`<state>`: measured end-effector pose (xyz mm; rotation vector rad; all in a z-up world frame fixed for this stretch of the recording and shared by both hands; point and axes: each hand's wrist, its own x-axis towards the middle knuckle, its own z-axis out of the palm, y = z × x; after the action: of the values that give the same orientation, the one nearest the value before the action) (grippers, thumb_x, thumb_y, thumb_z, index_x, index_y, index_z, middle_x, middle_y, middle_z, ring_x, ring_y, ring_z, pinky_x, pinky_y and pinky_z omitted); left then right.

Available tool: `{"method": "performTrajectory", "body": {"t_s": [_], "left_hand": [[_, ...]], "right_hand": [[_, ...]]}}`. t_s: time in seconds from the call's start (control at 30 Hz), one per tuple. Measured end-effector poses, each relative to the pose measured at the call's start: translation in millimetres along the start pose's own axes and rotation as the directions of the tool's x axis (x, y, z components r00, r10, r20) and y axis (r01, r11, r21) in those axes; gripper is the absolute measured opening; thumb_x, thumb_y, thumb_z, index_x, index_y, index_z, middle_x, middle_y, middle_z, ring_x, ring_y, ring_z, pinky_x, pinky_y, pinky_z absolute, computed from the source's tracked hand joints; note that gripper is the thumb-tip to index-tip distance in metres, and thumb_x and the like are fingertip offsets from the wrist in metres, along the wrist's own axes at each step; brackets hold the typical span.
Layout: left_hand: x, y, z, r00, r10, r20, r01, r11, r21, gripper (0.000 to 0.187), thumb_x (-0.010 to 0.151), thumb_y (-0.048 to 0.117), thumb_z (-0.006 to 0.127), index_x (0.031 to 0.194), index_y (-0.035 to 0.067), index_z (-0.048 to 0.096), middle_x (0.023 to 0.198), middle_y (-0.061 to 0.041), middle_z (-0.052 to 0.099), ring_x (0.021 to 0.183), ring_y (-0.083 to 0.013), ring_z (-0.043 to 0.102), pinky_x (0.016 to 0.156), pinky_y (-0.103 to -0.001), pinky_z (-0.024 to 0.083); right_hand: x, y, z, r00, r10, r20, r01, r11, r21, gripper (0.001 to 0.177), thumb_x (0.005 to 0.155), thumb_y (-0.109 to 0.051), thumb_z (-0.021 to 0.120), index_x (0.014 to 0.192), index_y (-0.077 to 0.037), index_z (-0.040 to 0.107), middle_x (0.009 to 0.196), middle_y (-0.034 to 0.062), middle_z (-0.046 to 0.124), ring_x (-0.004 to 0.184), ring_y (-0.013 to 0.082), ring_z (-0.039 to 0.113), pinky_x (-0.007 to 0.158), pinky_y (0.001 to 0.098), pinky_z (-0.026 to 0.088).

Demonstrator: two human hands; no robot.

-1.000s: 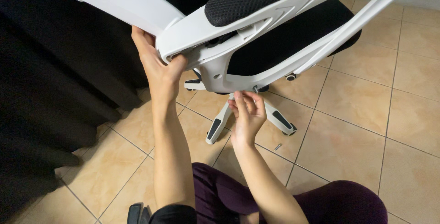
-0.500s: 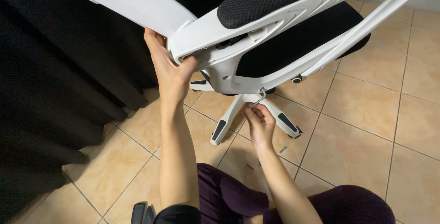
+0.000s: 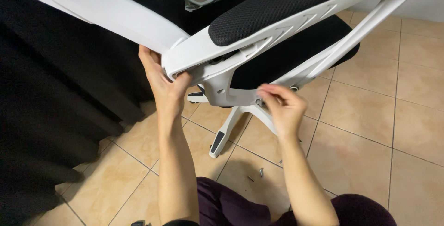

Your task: The person sits on the floor and uses an Allen key to tighten screws on the underside of an office chair, securing the backrest frame to the seat. The person repositions the chair and continues fastening multiple screws on different sides of the chair frame.

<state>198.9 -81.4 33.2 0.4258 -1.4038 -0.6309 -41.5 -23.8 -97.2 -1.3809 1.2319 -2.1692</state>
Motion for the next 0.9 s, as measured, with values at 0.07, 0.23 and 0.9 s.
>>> {"method": "performTrajectory", "body": {"t_s": [0.07, 0.23, 0.9], "left_hand": [[-1.5, -0.3, -0.8, 1.000, 0.000, -0.002, 0.000, 1.000, 0.027, 0.090, 0.074, -0.001, 0.058, 0.157, -0.004, 0.024, 0.145, -0.022, 0.049, 0.140, -0.0293, 0.050, 0.125, -0.035, 0.032], [-1.1, -0.3, -1.7, 1.000, -0.004, -0.003, 0.004, 0.997, 0.074, 0.095, 0.071, 0.001, 0.059, 0.159, -0.003, 0.023, 0.147, -0.022, 0.050, 0.143, -0.0306, 0.050, 0.128, -0.037, 0.032], [-0.1, 0.7, -1.8, 1.000, -0.007, 0.011, 0.007, 0.999, 0.053, 0.094, 0.073, 0.002, 0.059, 0.159, -0.002, 0.023, 0.147, -0.021, 0.050, 0.138, -0.0286, 0.049, 0.129, -0.037, 0.031]], "right_hand": [[-19.9, -28.4, 28.8, 0.920, -0.365, 0.141, 0.391, 0.876, -0.283, 0.016, 0.086, 0.005, 0.079, 0.100, -0.002, 0.076, 0.099, 0.0085, 0.077, 0.091, 0.0200, 0.071, 0.079, 0.0329, 0.058], [-47.7, -46.3, 40.6, 0.727, -0.631, 0.271, 0.685, 0.637, -0.354, 0.022, 0.081, 0.006, 0.078, 0.103, 0.001, 0.074, 0.099, 0.0110, 0.074, 0.087, 0.0257, 0.070, 0.077, 0.0347, 0.058], [-71.0, 120.3, -13.8, 0.954, 0.237, 0.183, -0.248, 0.968, 0.038, 0.013, 0.094, 0.003, 0.069, 0.107, 0.005, 0.073, 0.105, 0.0111, 0.076, 0.096, 0.0146, 0.073, 0.085, 0.0254, 0.058]]}}
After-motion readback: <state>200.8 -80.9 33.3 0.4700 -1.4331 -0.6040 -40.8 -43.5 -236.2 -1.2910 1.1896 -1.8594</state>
